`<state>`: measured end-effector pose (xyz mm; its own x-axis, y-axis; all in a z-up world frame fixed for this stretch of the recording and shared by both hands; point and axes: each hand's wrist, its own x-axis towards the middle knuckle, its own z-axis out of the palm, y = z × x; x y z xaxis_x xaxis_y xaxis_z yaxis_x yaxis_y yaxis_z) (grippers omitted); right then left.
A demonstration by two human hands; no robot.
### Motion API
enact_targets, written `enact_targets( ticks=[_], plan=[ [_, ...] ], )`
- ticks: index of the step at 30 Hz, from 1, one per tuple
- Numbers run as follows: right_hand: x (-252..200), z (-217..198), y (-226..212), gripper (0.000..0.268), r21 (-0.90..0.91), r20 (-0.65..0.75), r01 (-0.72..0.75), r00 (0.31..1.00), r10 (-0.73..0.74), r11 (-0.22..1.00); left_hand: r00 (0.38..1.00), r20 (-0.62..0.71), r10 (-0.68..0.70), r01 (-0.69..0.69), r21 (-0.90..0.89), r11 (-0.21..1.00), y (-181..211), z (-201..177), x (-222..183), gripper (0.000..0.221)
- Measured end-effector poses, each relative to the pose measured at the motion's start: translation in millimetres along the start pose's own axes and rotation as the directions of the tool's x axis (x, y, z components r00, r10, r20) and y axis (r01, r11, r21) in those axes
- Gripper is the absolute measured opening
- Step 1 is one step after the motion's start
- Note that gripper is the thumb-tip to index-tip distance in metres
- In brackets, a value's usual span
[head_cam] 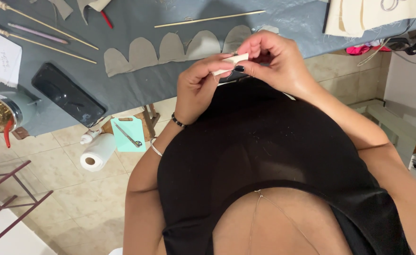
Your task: Cutting fabric patterns and wrapping them around small balls to create craft components.
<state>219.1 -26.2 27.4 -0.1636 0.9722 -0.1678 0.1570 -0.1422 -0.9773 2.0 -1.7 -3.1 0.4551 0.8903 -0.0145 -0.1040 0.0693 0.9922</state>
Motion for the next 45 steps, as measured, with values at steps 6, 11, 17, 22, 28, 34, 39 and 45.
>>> enact_targets(
  ticks=[6, 11, 17, 22, 28, 34, 39, 45],
  plan=[
    [0.2, -2.8, -1.1, 0.018, -0.118, 0.014, 0.053, 0.999, -0.051, 0.992, 0.992, 0.077, -0.098, 0.103, -0.059, 0.993, 9.9, -7.4, 0.4, 0.037],
    [5.5, -5.3, -2.1, 0.013, -0.077, 0.140, 0.068, 0.988, -0.056, 0.995, 0.984, 0.036, -0.177, 0.161, 0.271, 0.949, 5.2, -10.4, 2.1, 0.012],
    [20.2, -14.1, 29.7, 0.013, 0.131, 0.344, -0.086, 0.938, 0.036, 0.988, 0.929, 0.213, -0.304, 0.322, -0.055, 0.945, 1.8, -19.7, -3.2, 0.019],
    [73.8, -19.7, 71.6, 0.007, -0.488, 0.228, 0.362, 0.931, -0.284, 0.795, 0.975, -0.013, -0.223, 0.224, 0.076, 0.972, -31.0, -38.0, -10.3, 0.009],
    [119.7, -5.3, 127.8, 0.031, -0.814, 0.349, 0.484, 0.849, -0.396, 0.321, 0.928, -0.284, -0.242, 0.240, -0.043, 0.970, -33.3, -67.5, -18.6, 0.017],
    [80.5, -10.7, 42.7, 0.017, -0.556, 0.347, 0.465, 0.883, -0.317, 0.689, 0.856, -0.512, -0.067, 0.098, 0.034, 0.995, -9.0, -87.3, -16.5, 0.016],
    [35.4, -11.6, 8.7, 0.034, -0.372, 0.310, 0.240, 0.943, -0.123, 0.897, 0.884, -0.460, 0.088, 0.005, 0.197, 0.980, 5.2, -80.1, 2.4, 0.025],
    [26.7, -15.4, -0.9, 0.033, -0.381, 0.260, 0.233, 0.956, -0.138, 0.895, 0.902, -0.424, 0.075, -0.054, 0.061, 0.997, 14.9, -65.3, 13.3, 0.026]
  ],
)
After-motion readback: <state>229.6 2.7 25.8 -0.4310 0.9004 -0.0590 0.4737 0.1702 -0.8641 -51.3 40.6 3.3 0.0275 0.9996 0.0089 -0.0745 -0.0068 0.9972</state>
